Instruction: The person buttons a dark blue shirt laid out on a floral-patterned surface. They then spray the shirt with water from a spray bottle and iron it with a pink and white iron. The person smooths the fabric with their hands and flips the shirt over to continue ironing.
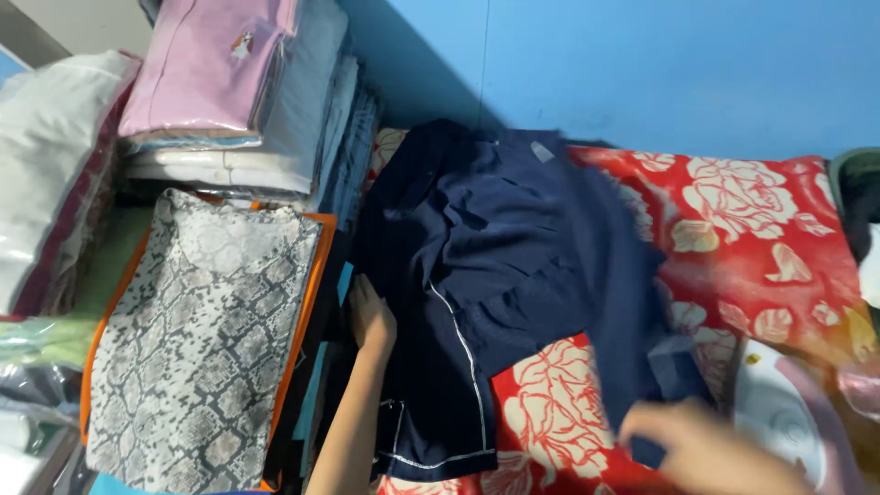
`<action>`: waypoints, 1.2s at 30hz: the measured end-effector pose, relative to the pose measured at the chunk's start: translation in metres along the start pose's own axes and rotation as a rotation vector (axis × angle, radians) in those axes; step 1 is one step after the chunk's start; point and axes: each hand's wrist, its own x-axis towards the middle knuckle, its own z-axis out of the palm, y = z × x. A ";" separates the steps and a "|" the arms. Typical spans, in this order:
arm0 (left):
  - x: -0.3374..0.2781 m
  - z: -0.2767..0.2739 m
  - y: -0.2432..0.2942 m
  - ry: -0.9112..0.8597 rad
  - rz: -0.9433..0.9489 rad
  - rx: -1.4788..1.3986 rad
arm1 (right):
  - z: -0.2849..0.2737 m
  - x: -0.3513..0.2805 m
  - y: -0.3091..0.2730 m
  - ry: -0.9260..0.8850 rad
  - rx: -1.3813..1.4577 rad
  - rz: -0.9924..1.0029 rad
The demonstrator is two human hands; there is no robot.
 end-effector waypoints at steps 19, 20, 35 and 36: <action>-0.098 -0.202 0.080 -0.532 0.291 -0.256 | 0.069 0.121 0.130 0.374 -0.166 0.038; -0.122 -0.188 0.058 -0.545 0.277 -0.255 | 0.054 0.085 0.118 0.354 -0.167 0.038; -0.085 -0.171 0.121 -0.447 0.144 -0.293 | 0.100 0.216 -0.198 0.680 0.323 -0.369; -0.079 -0.159 0.119 -0.353 0.093 -0.374 | 0.102 0.229 -0.213 0.767 0.190 -0.344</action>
